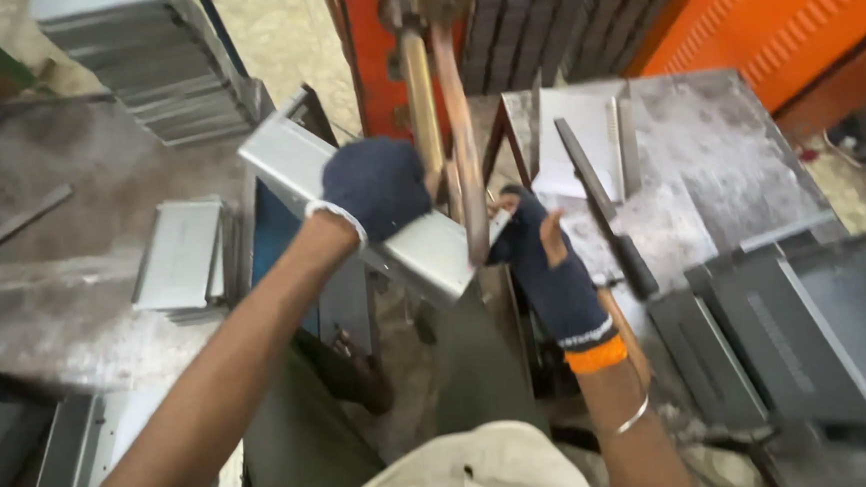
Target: Spot welding and manual finishing of metal enclosure chassis in a manufacturing facility.
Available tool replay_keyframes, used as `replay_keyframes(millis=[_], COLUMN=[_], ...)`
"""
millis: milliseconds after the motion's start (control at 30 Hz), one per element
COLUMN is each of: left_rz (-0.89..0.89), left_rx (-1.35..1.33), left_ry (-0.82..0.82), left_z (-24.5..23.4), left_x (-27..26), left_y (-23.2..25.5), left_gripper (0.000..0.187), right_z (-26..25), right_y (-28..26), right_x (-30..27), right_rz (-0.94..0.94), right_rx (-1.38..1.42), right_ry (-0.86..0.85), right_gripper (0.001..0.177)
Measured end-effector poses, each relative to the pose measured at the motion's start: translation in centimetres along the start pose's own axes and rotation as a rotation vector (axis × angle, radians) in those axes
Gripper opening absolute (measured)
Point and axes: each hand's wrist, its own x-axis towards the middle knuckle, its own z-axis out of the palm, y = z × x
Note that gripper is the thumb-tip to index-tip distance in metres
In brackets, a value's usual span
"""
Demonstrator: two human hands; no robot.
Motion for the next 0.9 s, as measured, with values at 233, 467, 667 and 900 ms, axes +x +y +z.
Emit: replay_keyframes(millis=[233, 467, 667, 900], left_rz=[-0.191, -0.030, 0.590, 0.748], left_rx=[-0.038, -0.316, -0.652, -0.640], left_ry=[-0.013, -0.067, 0.348, 0.336], left_z=[0.7, 3.1, -0.9, 2.6], left_x=[-8.6, -13.7, -15.6, -14.5], left_y=[4.1, 14.9, 24.4, 26.2], left_gripper=[0.055, 0.058, 0.023, 0.030], right_z=[2.2, -6.8, -15.8, -31.3], right_y=[-0.9, -2.3, -17.0, -17.9], right_x=[-6.1, -10.1, -18.9, -18.9], right_rz=[-0.169, 0.199, -0.105, -0.628], right_rx=[-0.439, -0.077, -0.445, -0.461], right_ry=[0.277, 0.416, 0.649, 0.837], right_gripper=[0.051, 0.059, 0.044, 0.036])
